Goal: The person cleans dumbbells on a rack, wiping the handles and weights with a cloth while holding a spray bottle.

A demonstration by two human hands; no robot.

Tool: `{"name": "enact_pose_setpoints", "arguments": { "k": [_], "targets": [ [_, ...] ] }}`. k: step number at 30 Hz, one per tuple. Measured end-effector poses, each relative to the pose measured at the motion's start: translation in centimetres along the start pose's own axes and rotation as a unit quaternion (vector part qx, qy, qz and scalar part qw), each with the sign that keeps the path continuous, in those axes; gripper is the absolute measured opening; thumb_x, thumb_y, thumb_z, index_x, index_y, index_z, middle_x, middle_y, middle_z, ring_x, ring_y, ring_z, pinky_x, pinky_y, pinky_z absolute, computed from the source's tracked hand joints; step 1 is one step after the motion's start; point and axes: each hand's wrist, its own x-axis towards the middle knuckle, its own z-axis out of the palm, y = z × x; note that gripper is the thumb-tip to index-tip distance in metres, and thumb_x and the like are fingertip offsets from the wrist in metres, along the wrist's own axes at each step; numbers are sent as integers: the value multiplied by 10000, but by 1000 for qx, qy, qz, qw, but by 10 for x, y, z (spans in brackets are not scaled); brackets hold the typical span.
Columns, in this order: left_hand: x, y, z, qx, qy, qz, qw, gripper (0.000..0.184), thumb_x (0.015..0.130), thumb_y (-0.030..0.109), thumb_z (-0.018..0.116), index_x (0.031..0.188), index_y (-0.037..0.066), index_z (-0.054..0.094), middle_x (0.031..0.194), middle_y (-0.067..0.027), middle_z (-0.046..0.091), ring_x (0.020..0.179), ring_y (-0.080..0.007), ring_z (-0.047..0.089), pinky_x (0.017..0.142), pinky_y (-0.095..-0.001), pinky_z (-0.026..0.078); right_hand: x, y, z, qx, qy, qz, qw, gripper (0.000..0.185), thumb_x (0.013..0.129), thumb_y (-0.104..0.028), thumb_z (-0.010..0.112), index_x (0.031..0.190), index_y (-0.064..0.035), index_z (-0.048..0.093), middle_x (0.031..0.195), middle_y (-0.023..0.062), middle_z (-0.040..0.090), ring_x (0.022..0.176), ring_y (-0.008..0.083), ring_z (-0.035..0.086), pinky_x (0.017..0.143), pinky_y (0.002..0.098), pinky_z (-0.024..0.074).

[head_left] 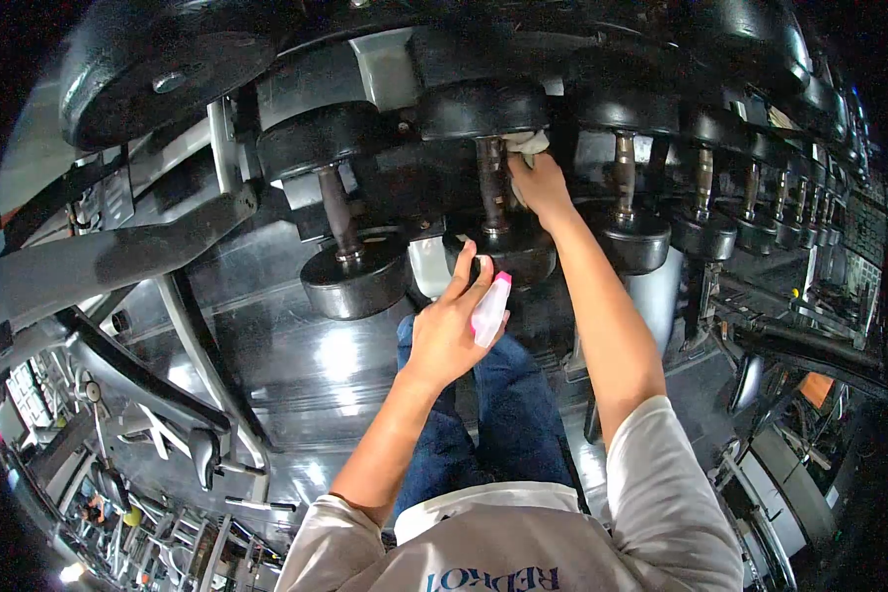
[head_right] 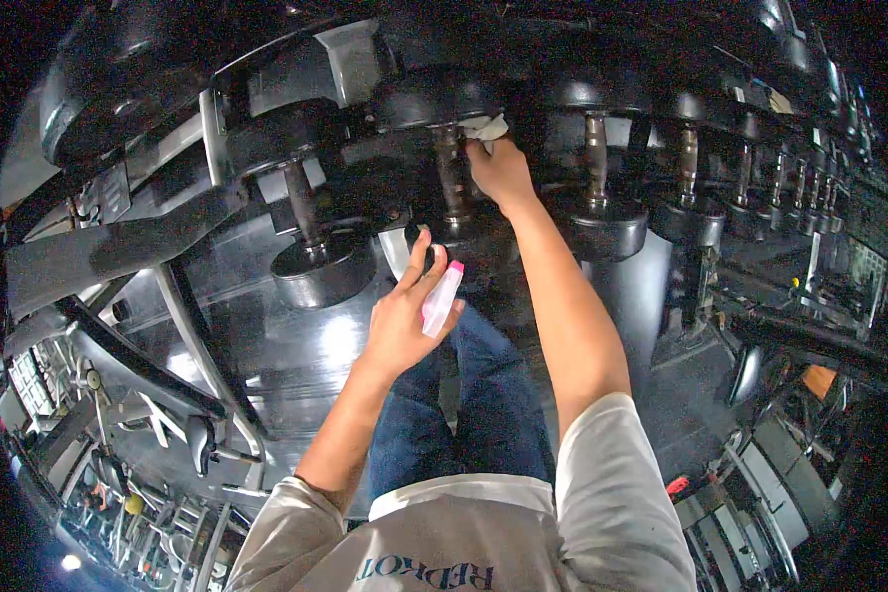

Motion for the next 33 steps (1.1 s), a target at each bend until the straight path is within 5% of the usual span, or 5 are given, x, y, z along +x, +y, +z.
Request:
{"name": "enact_pose_setpoints", "arguments": {
  "k": [7, 12, 21, 25, 33],
  "targets": [
    [1, -5, 1, 1, -12, -1, 1000, 710, 766, 266, 705, 1411, 115, 450, 1545, -166, 265, 1103, -377, 601, 853, -429, 546, -53, -87, -28, -290, -67, -183, 937, 405, 907, -449, 540, 857, -74, 687, 758, 208, 668, 738, 381, 669, 657, 471, 540],
    [1, -6, -4, -4, -29, -8, 1000, 701, 750, 233, 711, 1401, 136, 471, 1540, -154, 283, 1119, -369, 591, 861, -440, 539, -36, -100, 38, -296, -43, -168, 939, 245, 829, -257, 618, 726, -59, 719, 735, 168, 690, 702, 347, 694, 662, 440, 568],
    [-7, -33, -2, -36, 54, 60, 996, 657, 735, 210, 708, 1361, 137, 522, 1496, -128, 376, 1066, -326, 631, 853, -387, 550, -35, -100, 14, -134, -217, -204, 945, 613, 939, -496, 512, 694, 60, 597, 688, 273, 595, 725, 457, 614, 639, 500, 448],
    [-13, -36, -3, -58, 23, 12, 998, 697, 732, 210, 695, 1395, 138, 489, 1509, -149, 343, 1154, -354, 571, 918, -403, 506, -57, -80, -53, -73, -127, -108, 983, 449, 912, -104, 541, 1340, -18, 435, 1218, 243, 601, 1168, 378, 567, 975, 386, 434],
    [-9, -38, 5, -82, 2, -2, 997, 649, 774, 212, 679, 1380, 66, 497, 1506, -216, 314, 1244, -371, 504, 982, -381, 458, -46, -40, -23, -82, -82, -191, 975, 455, 890, -214, 609, 1316, -110, 484, 1262, 228, 555, 1178, 422, 527, 988, 438, 427]
  ]
}}
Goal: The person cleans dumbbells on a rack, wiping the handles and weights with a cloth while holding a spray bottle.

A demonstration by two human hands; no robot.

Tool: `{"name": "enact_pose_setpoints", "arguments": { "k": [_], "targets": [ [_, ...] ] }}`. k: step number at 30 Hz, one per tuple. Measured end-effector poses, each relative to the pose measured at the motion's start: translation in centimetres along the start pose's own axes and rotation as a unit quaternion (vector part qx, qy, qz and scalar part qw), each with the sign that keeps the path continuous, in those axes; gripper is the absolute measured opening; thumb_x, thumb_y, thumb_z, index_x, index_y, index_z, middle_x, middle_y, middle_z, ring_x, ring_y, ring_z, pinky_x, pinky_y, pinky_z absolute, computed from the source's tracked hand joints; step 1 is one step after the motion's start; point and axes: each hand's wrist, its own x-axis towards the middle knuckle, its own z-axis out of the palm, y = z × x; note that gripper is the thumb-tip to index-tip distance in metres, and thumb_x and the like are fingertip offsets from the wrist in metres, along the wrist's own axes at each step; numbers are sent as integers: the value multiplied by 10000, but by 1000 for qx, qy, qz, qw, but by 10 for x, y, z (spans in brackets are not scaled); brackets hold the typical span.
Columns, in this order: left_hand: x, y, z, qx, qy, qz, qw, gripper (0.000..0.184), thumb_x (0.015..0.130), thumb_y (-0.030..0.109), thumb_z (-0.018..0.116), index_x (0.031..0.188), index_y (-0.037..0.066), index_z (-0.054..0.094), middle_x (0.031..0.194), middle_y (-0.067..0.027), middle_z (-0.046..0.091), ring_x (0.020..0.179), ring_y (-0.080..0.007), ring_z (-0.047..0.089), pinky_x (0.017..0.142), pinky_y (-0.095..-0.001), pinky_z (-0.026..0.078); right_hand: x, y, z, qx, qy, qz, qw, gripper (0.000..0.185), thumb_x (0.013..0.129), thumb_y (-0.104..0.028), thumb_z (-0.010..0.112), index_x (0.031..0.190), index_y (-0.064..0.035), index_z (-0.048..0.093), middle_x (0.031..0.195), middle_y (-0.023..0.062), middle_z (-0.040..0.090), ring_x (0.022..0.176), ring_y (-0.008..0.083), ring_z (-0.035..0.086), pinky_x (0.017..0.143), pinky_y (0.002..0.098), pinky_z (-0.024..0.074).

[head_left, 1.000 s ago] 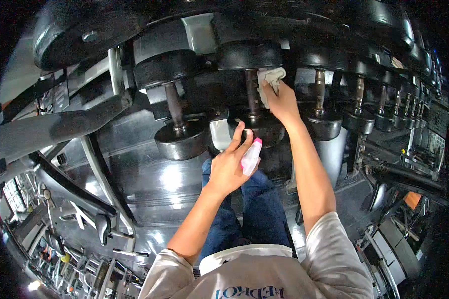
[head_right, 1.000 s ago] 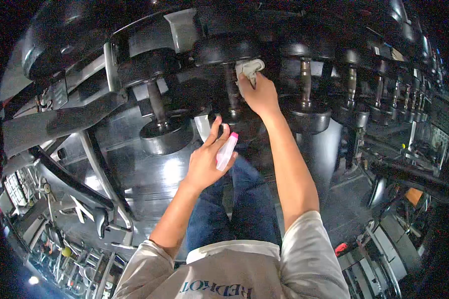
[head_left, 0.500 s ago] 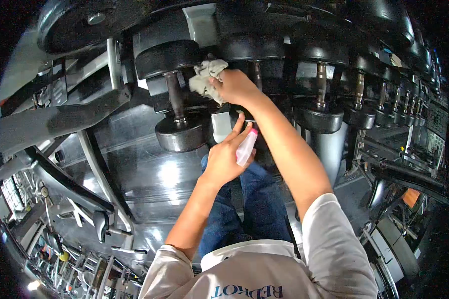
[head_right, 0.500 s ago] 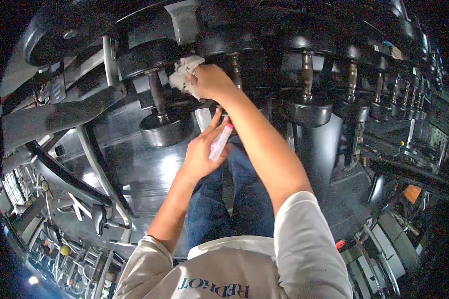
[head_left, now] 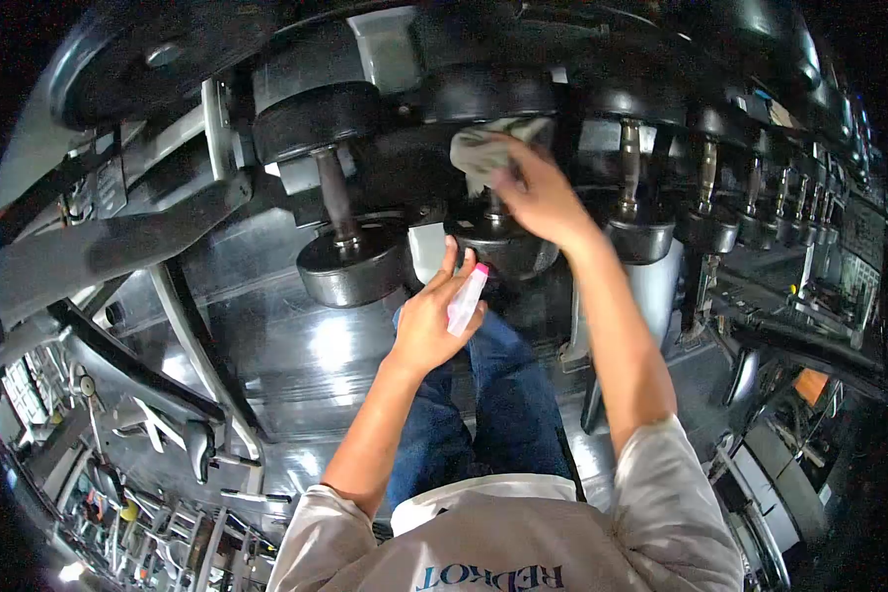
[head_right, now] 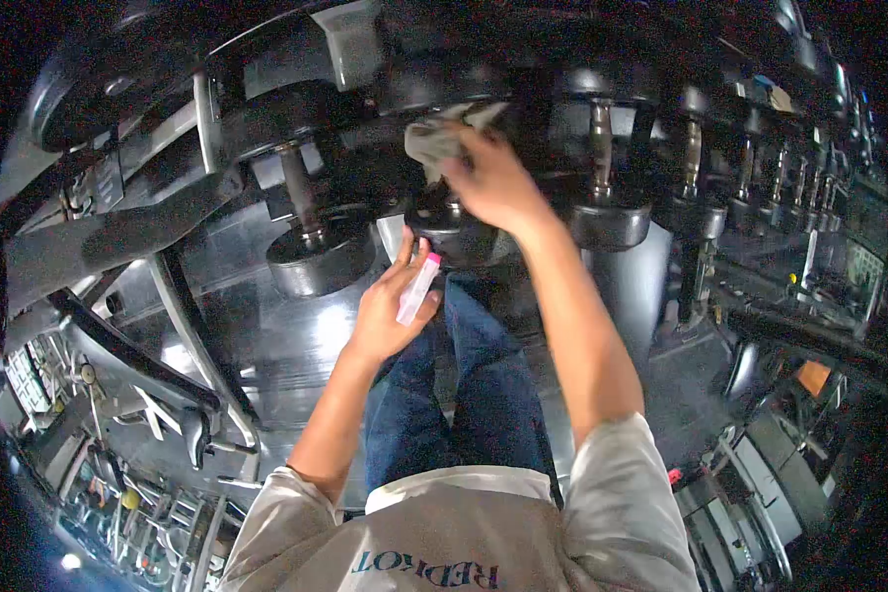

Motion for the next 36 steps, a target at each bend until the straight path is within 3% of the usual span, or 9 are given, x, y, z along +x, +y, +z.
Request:
{"name": "enact_pose_setpoints", "arguments": {
  "k": [8, 14, 17, 20, 21, 23, 26, 31, 36],
  "targets": [
    [2, -1, 0, 17, 5, 28, 999, 620, 784, 211, 673, 1365, 69, 509, 1493, -232, 324, 1230, -360, 500, 959, -387, 462, -17, 17, -43, 10, -154, 87, 984, 261, 943, -183, 529, 1154, -31, 544, 1036, 219, 639, 1041, 386, 614, 861, 412, 475],
    [3, -1, 0, -29, -18, 13, 999, 590, 809, 183, 653, 1352, 3, 510, 1463, -301, 335, 1354, -352, 382, 1037, -367, 398, -108, 19, -65, 31, -9, 57, 998, 198, 928, -183, 541, 1075, -56, 575, 985, 206, 630, 928, 395, 613, 807, 434, 481],
    [2, -10, 5, -71, -19, 3, 997, 604, 821, 184, 650, 1376, 13, 488, 1480, -298, 313, 1391, -329, 336, 1066, -363, 356, -150, 4, -22, 44, 40, 115, 992, 229, 896, -116, 566, 1118, -92, 615, 1121, 217, 598, 1055, 418, 568, 923, 446, 459],
    [1, -17, 3, -128, 4, 49, 990, 565, 803, 123, 649, 1339, 4, 515, 1481, -232, 344, 1395, -312, 324, 1082, -377, 356, -154, -23, 18, -16, 79, 6, 997, 352, 846, -97, 607, 1196, -141, 614, 1280, 215, 524, 1241, 448, 449, 1037, 553, 356],
    [1, -21, 6, -113, 65, 74, 989, 560, 805, 114, 642, 1340, 4, 517, 1266, -223, 599, 1209, -267, 568, 954, -334, 459, -148, -27, 28, -79, 112, -48, 989, 381, 832, -102, 620, 1210, -157, 613, 1310, 211, 507, 1285, 450, 412, 1060, 592, 316],
    [-16, -23, 1, -211, 13, -134, 968, 576, 828, 128, 618, 1376, 8, 489, 884, -92, 647, 831, -146, 623, 761, -283, 494, -127, -41, 30, -104, 90, -70, 988, 311, 817, -146, 637, 1126, -175, 656, 1247, 181, 552, 1274, 397, 441, 1088, 572, 285],
    [-41, -36, 29, -248, 140, -96, 954, 606, 853, 161, 597, 1421, 17, 442, 689, 19, 488, 640, -79, 490, 635, -253, 450, -87, -56, 38, -136, 56, -133, 980, 193, 783, -181, 641, 974, -161, 660, 1060, 110, 632, 1116, 288, 569, 1032, 467, 367],
    [-54, -22, 42, -327, 191, -96, 920, 583, 899, 230, 569, 1425, 18, 438, 682, 13, 525, 662, -91, 535, 643, -259, 461, -24, -62, 52, -218, -133, -44, 966, 177, 783, -124, 616, 944, -68, 664, 888, 130, 683, 833, 291, 691, 730, 366, 558],
    [-46, -19, 44, -299, 149, -112, 936, 568, 890, 190, 535, 1428, 33, 438, 686, 8, 532, 660, -98, 565, 650, -264, 473, 7, -55, 89, -230, -218, -37, 948, 147, 792, -100, 613, 882, -30, 706, 901, 159, 709, 845, 303, 706, 685, 381, 583]
  ]
}}
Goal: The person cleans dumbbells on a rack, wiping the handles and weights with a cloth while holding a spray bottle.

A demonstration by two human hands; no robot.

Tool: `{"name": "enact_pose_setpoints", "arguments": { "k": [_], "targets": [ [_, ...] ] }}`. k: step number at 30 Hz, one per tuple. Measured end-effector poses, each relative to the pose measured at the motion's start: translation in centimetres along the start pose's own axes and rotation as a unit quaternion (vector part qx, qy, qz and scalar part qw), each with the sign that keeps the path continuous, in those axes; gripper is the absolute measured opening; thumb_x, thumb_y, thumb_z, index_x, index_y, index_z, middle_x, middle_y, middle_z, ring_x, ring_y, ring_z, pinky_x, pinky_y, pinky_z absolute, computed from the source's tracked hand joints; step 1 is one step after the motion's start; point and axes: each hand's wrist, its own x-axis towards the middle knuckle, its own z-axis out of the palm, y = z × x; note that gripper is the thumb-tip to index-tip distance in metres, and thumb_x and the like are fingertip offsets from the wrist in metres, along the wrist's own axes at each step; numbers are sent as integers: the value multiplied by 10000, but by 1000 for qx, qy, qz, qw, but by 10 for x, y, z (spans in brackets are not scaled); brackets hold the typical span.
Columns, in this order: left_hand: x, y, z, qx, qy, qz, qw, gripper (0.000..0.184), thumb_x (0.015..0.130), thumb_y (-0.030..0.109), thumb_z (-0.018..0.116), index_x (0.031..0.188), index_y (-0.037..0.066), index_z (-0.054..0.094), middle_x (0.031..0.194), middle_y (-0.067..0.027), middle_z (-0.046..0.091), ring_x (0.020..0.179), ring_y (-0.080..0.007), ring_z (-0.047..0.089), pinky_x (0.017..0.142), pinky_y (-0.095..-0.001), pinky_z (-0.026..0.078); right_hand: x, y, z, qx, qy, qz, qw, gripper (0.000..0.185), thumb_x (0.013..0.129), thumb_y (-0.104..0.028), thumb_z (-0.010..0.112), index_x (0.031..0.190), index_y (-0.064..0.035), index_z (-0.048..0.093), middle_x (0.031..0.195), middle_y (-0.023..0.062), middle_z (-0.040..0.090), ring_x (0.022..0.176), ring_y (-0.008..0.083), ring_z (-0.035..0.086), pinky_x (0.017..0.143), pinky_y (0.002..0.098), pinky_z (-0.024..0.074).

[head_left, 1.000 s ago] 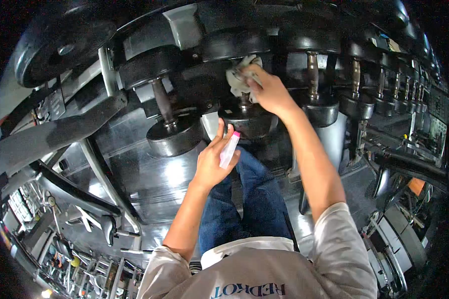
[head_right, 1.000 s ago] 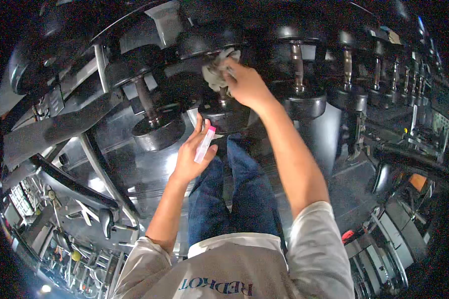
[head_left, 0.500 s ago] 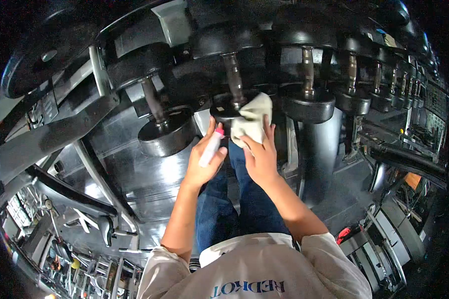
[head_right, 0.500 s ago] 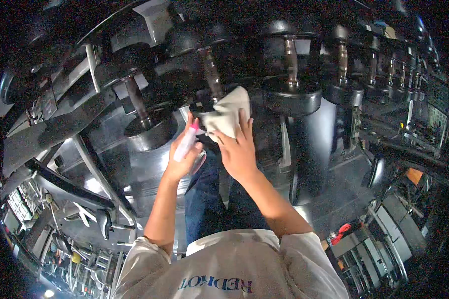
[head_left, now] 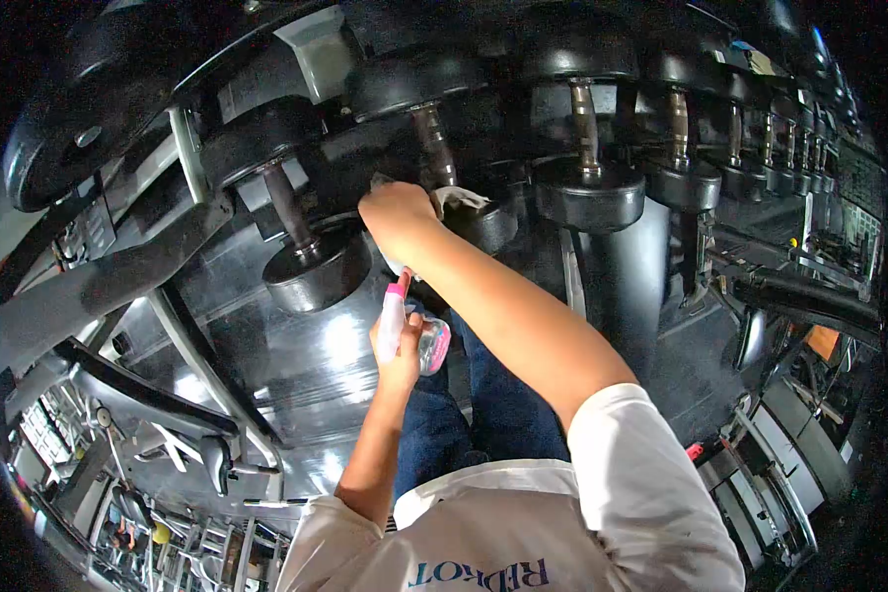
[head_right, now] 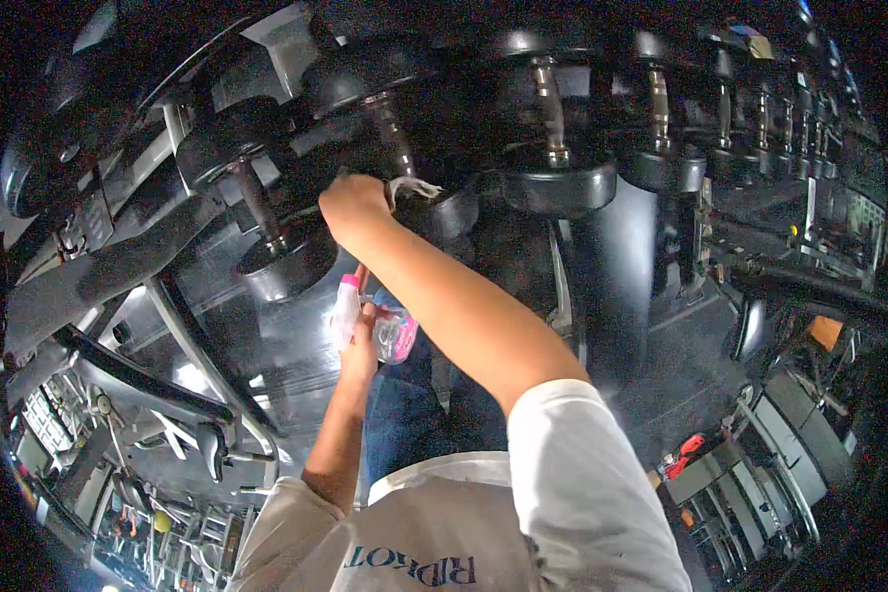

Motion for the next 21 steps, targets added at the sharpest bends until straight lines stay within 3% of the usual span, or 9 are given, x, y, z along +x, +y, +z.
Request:
{"name": "enact_pose_setpoints", "arguments": {
  "k": [3, 5, 7, 10, 11, 13, 14, 18, 21],
  "targets": [
    [9, 11, 4, -36, 10, 3, 999, 552, 872, 162, 544, 1400, 22, 469, 696, -18, 543, 676, -107, 584, 662, -275, 484, 7, 2, -6, 3, -29, 22, 999, 145, 798, -166, 644, 834, -51, 725, 887, 159, 712, 848, 319, 705, 699, 392, 578],
    [12, 15, 0, 16, 23, 28, 999, 526, 859, 151, 539, 1364, 11, 504, 707, -25, 547, 687, -112, 591, 664, -279, 486, -5, 11, -15, 19, -74, -48, 996, 200, 826, -244, 649, 904, -72, 717, 949, 163, 698, 878, 331, 691, 739, 406, 562],
    [16, 12, -3, -6, 33, 28, 999, 524, 836, 135, 544, 1342, 1, 523, 709, -20, 544, 671, -111, 568, 648, -271, 473, -38, 22, -42, 97, 14, -90, 991, 287, 843, -328, 647, 978, -77, 686, 997, 174, 678, 931, 339, 664, 807, 420, 532],
    [21, 32, -2, 114, -5, 61, 992, 589, 781, 110, 567, 1354, -12, 503, 672, 6, 496, 635, -88, 480, 613, -252, 439, -83, 62, -74, 186, 32, -94, 977, 427, 831, -407, 659, 1067, -51, 635, 1004, 204, 658, 976, 378, 629, 859, 432, 505],
    [21, 28, -4, 170, -27, -7, 985, 599, 786, 98, 581, 1369, -5, 488, 849, -82, 643, 738, -141, 606, 694, -277, 489, -95, 78, -78, 175, 74, -85, 978, 464, 827, -423, 664, 1081, -37, 626, 1000, 212, 654, 977, 393, 624, 857, 441, 502],
    [34, 13, 5, 214, -49, 131, 967, 609, 797, 81, 596, 1386, 1, 465, 1248, -205, 612, 973, -236, 669, 832, -313, 507, -98, 122, -53, 189, 140, -53, 971, 512, 835, -425, 657, 1123, -5, 605, 1009, 230, 643, 972, 406, 620, 844, 454, 499],
    [34, 20, 10, 212, -64, 141, 965, 597, 802, 72, 613, 1375, -10, 469, 1464, -235, 385, 1163, -302, 601, 936, -334, 478, -96, 122, -55, 212, 143, 13, 967, 494, 847, -415, 644, 1074, 21, 599, 991, 248, 644, 955, 414, 624, 824, 466, 495],
    [33, 26, 19, 247, -31, 158, 956, 557, 803, 79, 615, 1337, -29, 501, 1436, -221, 437, 1151, -314, 608, 924, -332, 485, -44, 149, -27, 121, 100, 57, 986, 375, 866, -350, 608, 1041, -19, 624, 962, 201, 677, 921, 405, 643, 808, 472, 517],
    [33, 31, 15, 240, -53, 100, 964, 535, 810, 105, 608, 1319, -33, 517, 1432, -227, 434, 1215, -340, 551, 944, -353, 481, -25, 137, -23, 65, 1, 116, 991, 333, 878, -316, 581, 1029, -23, 626, 922, 208, 677, 904, 414, 646, 803, 471, 521]
  ]
}}
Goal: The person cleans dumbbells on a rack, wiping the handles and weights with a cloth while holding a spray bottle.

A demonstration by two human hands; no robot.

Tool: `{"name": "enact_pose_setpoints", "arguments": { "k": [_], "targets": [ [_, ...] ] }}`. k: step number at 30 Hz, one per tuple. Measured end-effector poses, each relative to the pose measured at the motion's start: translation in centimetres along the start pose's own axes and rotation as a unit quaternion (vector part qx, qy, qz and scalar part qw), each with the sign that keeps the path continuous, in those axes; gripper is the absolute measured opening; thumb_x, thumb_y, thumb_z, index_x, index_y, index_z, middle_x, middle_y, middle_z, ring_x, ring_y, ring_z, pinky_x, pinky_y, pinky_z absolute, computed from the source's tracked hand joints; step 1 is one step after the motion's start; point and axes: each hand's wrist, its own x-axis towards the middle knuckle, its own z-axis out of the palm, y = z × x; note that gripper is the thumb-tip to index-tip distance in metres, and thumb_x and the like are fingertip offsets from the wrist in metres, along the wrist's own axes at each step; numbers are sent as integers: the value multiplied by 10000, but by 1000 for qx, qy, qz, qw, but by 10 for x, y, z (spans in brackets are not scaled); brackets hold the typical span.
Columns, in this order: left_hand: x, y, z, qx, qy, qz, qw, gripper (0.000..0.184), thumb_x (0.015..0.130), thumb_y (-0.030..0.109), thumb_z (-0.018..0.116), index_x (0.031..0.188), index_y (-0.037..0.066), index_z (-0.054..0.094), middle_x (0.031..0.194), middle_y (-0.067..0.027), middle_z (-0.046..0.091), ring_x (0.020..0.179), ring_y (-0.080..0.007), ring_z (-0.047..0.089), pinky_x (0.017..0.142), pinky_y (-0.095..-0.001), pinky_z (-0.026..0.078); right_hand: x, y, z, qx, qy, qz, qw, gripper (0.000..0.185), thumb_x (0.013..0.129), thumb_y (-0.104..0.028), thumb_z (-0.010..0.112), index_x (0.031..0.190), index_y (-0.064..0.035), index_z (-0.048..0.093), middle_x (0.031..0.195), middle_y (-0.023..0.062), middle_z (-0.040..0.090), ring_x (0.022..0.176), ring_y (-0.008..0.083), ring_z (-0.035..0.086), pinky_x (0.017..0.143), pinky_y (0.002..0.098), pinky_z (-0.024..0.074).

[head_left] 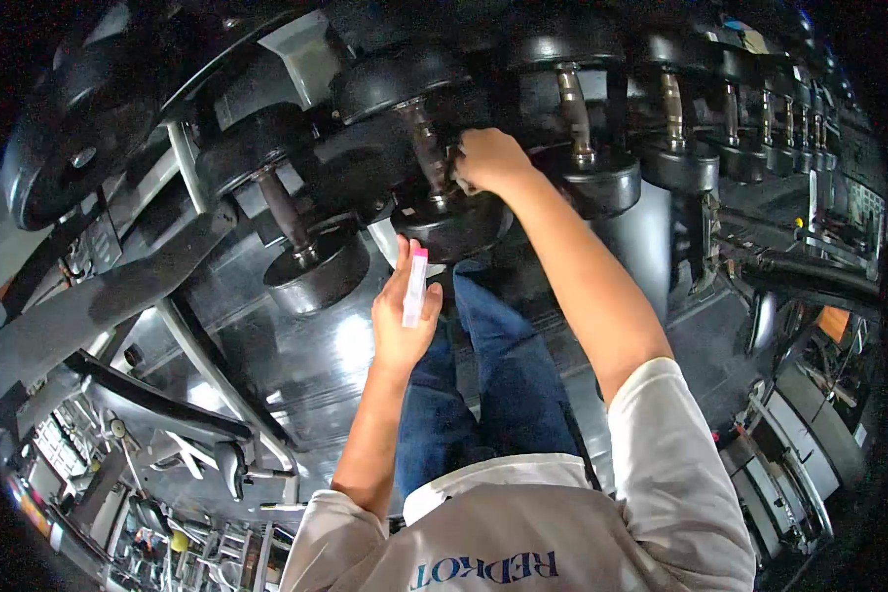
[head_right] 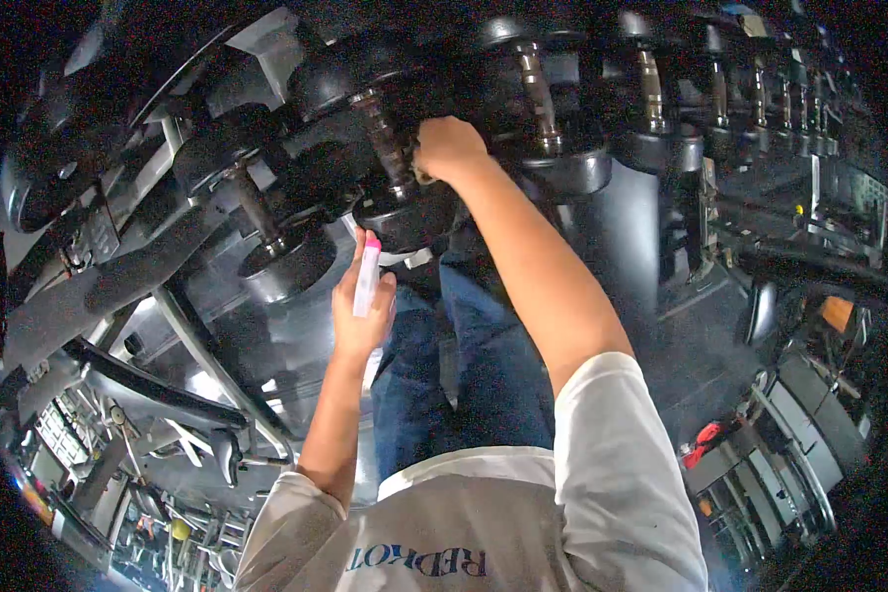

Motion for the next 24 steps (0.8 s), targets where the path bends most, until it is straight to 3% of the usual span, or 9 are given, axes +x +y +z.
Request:
{"name": "enact_pose_setpoints", "arguments": {
  "k": [4, 6, 8, 10, 12, 18, 20, 22, 24],
  "targets": [
    [4, 3, -8, 28, -26, 28, 999, 541, 815, 129, 605, 1323, -33, 514, 1428, -240, 430, 1242, -341, 524, 962, -358, 472, -42, -13, 9, 181, 100, 125, 970, 324, 904, -325, 550, 1039, -41, 628, 968, 226, 671, 959, 396, 641, 812, 468, 512],
    [4, 3, -9, 38, -42, -9, 998, 547, 817, 146, 604, 1326, -34, 510, 1430, -254, 417, 1260, -344, 507, 978, -361, 463, -77, -12, 22, 267, 309, 55, 911, 267, 923, -266, 567, 1087, -57, 597, 1043, 224, 639, 975, 402, 614, 800, 457, 499],
    [4, 2, -8, 37, -40, -2, 999, 546, 818, 140, 602, 1328, -34, 508, 1433, -255, 412, 1272, -343, 493, 986, -360, 458, -117, -21, 17, 279, 294, 26, 914, 340, 924, -188, 599, 1213, -20, 537, 1185, 222, 575, 1124, 352, 556, 960, 388, 426],
    [2, 2, -10, 35, -38, 5, 999, 546, 820, 135, 600, 1330, -34, 505, 1435, -257, 407, 1284, -343, 479, 994, -359, 453, -143, -29, 37, 331, 320, 106, 881, 372, 887, -115, 643, 1218, -8, 510, 1145, 212, 574, 1062, 332, 565, 922, 380, 437],
    [4, 4, -9, 38, -36, 7, 999, 546, 824, 125, 599, 1338, -31, 499, 1441, -256, 398, 1296, -342, 462, 1003, -359, 447, -146, -26, 66, 355, 347, 125, 859, 313, 944, -150, 570, 1218, -18, 497, 1127, 206, 562, 950, 309, 576, 823, 363, 470],
    [4, -1, -8, 23, -42, 15, 999, 561, 814, 103, 616, 1346, -27, 492, 1443, -257, 394, 1306, -339, 447, 1011, -360, 444, -123, -50, 98, 615, 406, 259, 624, 360, 1018, -173, 416, 1329, -1, 360, 1268, 140, 482, 1139, 200, 459, 1011, 323, 333],
    [5, -2, -8, 27, -40, 23, 999, 562, 811, 100, 620, 1346, -21, 496, 1444, -251, 396, 1292, -337, 465, 995, -359, 457, -127, -67, 104, 724, 386, 293, 491, 394, 1019, -175, 414, 1371, -17, 336, 1328, 114, 455, 1150, 191, 472, 987, 334, 380],
    [4, -6, -9, 31, -38, 26, 998, 563, 808, 98, 623, 1345, -15, 499, 1445, -245, 398, 1278, -335, 483, 978, -357, 471, -124, -73, 106, 780, 298, 316, 450, 390, 1009, -174, 443, 1364, -30, 372, 1302, 96, 493, 1130, 185, 503, 959, 343, 416],
    [5, -10, -9, 69, -26, 81, 994, 604, 808, 111, 598, 1384, -9, 460, 1448, -235, 412, 948, -236, 682, 777, -319, 518, -109, -69, 120, 825, 210, 332, 407, 387, 999, -174, 473, 1357, -44, 408, 1275, 79, 531, 1111, 180, 535, 932, 352, 453]
  ]
}}
